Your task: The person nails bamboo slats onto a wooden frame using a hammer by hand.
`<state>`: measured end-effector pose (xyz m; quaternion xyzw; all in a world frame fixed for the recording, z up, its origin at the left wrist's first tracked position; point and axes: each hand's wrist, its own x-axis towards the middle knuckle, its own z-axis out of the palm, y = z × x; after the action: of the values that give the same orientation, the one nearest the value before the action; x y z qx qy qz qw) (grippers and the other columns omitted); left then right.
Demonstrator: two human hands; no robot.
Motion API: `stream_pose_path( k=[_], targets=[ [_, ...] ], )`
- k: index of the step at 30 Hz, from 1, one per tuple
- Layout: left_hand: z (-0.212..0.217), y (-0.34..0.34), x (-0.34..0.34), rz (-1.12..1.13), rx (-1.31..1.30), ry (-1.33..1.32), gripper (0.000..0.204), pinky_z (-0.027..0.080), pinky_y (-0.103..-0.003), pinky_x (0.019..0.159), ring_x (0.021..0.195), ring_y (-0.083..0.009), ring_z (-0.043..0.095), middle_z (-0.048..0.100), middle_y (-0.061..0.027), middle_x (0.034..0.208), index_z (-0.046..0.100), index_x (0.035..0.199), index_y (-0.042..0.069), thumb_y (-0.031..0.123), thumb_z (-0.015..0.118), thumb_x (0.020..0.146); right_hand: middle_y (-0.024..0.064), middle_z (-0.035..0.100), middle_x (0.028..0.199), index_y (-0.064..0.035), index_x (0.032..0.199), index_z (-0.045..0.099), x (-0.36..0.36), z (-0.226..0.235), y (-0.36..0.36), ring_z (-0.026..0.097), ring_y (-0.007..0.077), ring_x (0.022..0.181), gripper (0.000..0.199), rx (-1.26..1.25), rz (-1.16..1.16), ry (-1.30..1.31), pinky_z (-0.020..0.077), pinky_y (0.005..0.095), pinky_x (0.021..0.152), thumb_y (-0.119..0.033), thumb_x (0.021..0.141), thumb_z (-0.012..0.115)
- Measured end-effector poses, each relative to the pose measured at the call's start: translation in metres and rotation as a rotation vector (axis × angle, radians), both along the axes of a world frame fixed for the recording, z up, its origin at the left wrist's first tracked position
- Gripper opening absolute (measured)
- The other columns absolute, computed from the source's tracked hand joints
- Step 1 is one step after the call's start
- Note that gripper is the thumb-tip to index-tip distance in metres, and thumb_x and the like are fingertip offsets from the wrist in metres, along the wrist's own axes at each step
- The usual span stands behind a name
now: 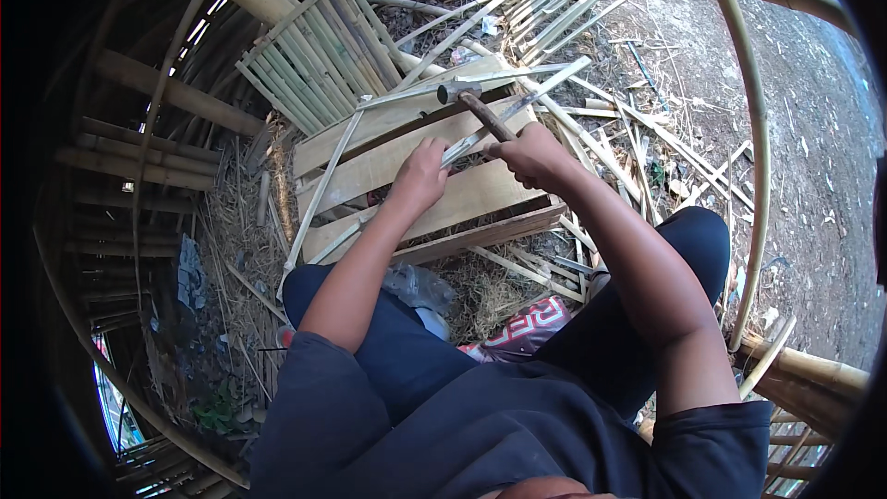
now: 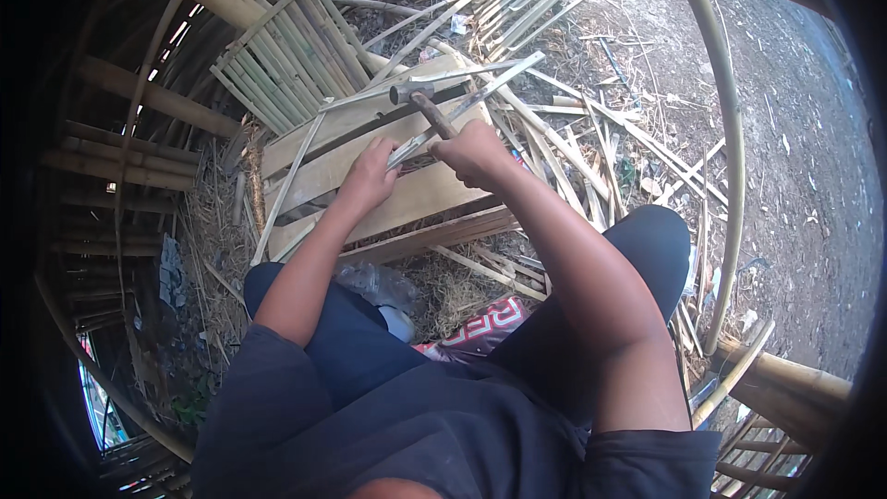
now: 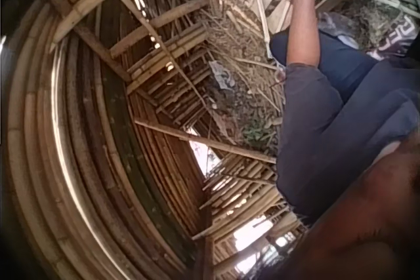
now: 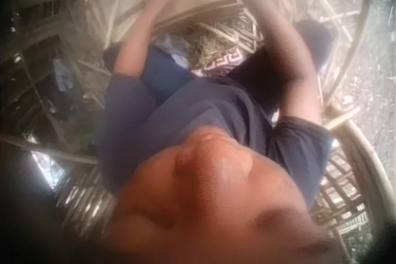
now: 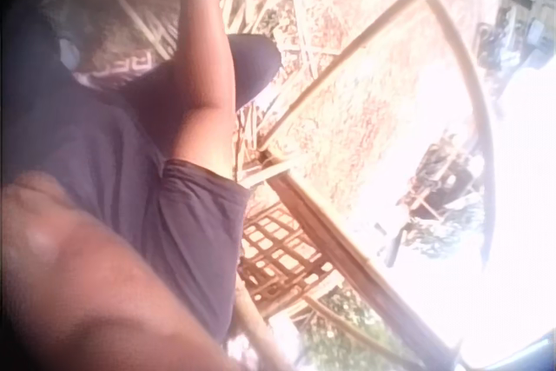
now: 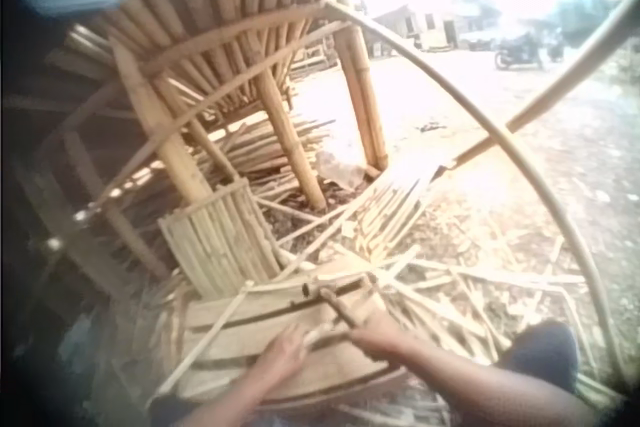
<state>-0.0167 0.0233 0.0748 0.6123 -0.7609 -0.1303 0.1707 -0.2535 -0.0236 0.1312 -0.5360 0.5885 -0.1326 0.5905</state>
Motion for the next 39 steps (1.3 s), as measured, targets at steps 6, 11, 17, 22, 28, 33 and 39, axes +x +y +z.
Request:
stream_pose_path(
  k=[6,11,17,22,28,33,39],
  targets=[
    [0.065,-0.005,0.019,0.066,-0.165,-0.024,0.031,0.053,-0.047,0.078,0.089,-0.0377,0.066,0.062,-0.016,0.097,0.068,0.119,0.006,0.017,0.071,0.09,-0.0076,0.04,0.054,-0.0176,0.073,0.043,-0.014,0.056,-0.008,0.033,0.0035,0.039,0.043,0.072,-0.01,-0.544,0.0216,0.0233,0.035,-0.037,0.095,0.074],
    [0.091,-0.002,0.045,0.144,-0.428,-0.065,0.033,0.052,-0.042,0.068,0.077,-0.0327,0.066,0.064,-0.0136,0.091,0.071,0.123,0.006,0.02,0.071,0.093,-0.0101,0.035,0.059,-0.0183,0.086,0.04,-0.027,0.084,-0.009,0.03,0.0004,0.041,0.035,-0.006,-0.027,-0.834,0.0239,0.0197,0.033,-0.032,0.099,0.07],
    [0.111,0.0,0.055,0.191,-0.579,0.023,0.028,0.054,-0.041,0.071,0.081,-0.0342,0.069,0.07,-0.0146,0.094,0.073,0.118,0.005,0.016,0.072,0.092,-0.0109,0.035,0.056,-0.0184,0.082,0.041,-0.041,0.093,-0.004,0.028,-0.0004,0.041,0.039,-0.088,-0.051,-0.884,0.0217,0.0188,0.033,-0.038,0.098,0.07],
    [0.117,-0.001,0.064,0.229,-0.664,0.018,0.028,0.056,-0.039,0.072,0.084,-0.0323,0.072,0.072,-0.0148,0.097,0.074,0.116,0.005,0.001,0.066,0.09,-0.0111,0.033,0.059,-0.0172,0.087,0.045,-0.044,0.085,-0.003,0.026,-0.001,0.04,0.031,0.031,-0.002,-1.038,0.0228,0.0179,0.032,-0.039,0.103,0.061],
    [0.117,-0.001,0.063,0.305,-0.646,0.118,0.048,0.058,-0.036,0.075,0.085,-0.0258,0.075,0.074,-0.0146,0.098,0.075,0.115,0.006,-0.014,0.05,0.078,-0.0094,0.033,0.064,-0.0119,0.098,0.049,-0.046,0.083,0.0,0.025,-0.0013,0.039,0.026,0.117,0.07,-1.155,0.025,0.0168,0.03,-0.036,0.108,0.052],
    [0.119,-0.002,0.056,0.31,-0.613,0.101,0.03,0.057,-0.037,0.074,0.084,-0.0274,0.074,0.074,-0.0133,0.093,0.075,0.109,0.005,-0.005,0.066,0.083,-0.0091,0.034,0.064,-0.0121,0.1,0.049,-0.042,0.083,0.003,0.026,-0.001,0.039,0.025,0.109,0.08,-1.096,0.0256,0.0167,0.03,-0.036,0.108,0.052],
    [0.086,0.007,0.025,0.225,-0.253,0.258,0.025,0.055,-0.037,0.076,0.087,-0.029,0.072,0.074,-0.0114,0.1,0.075,0.109,0.006,0.011,0.079,0.084,-0.0115,0.033,0.056,-0.0192,0.08,0.043,-0.035,0.083,0.007,0.029,-0.0002,0.04,0.038,0.12,0.103,-1.035,0.0248,0.0187,0.033,-0.043,0.1,0.065]
  ],
)
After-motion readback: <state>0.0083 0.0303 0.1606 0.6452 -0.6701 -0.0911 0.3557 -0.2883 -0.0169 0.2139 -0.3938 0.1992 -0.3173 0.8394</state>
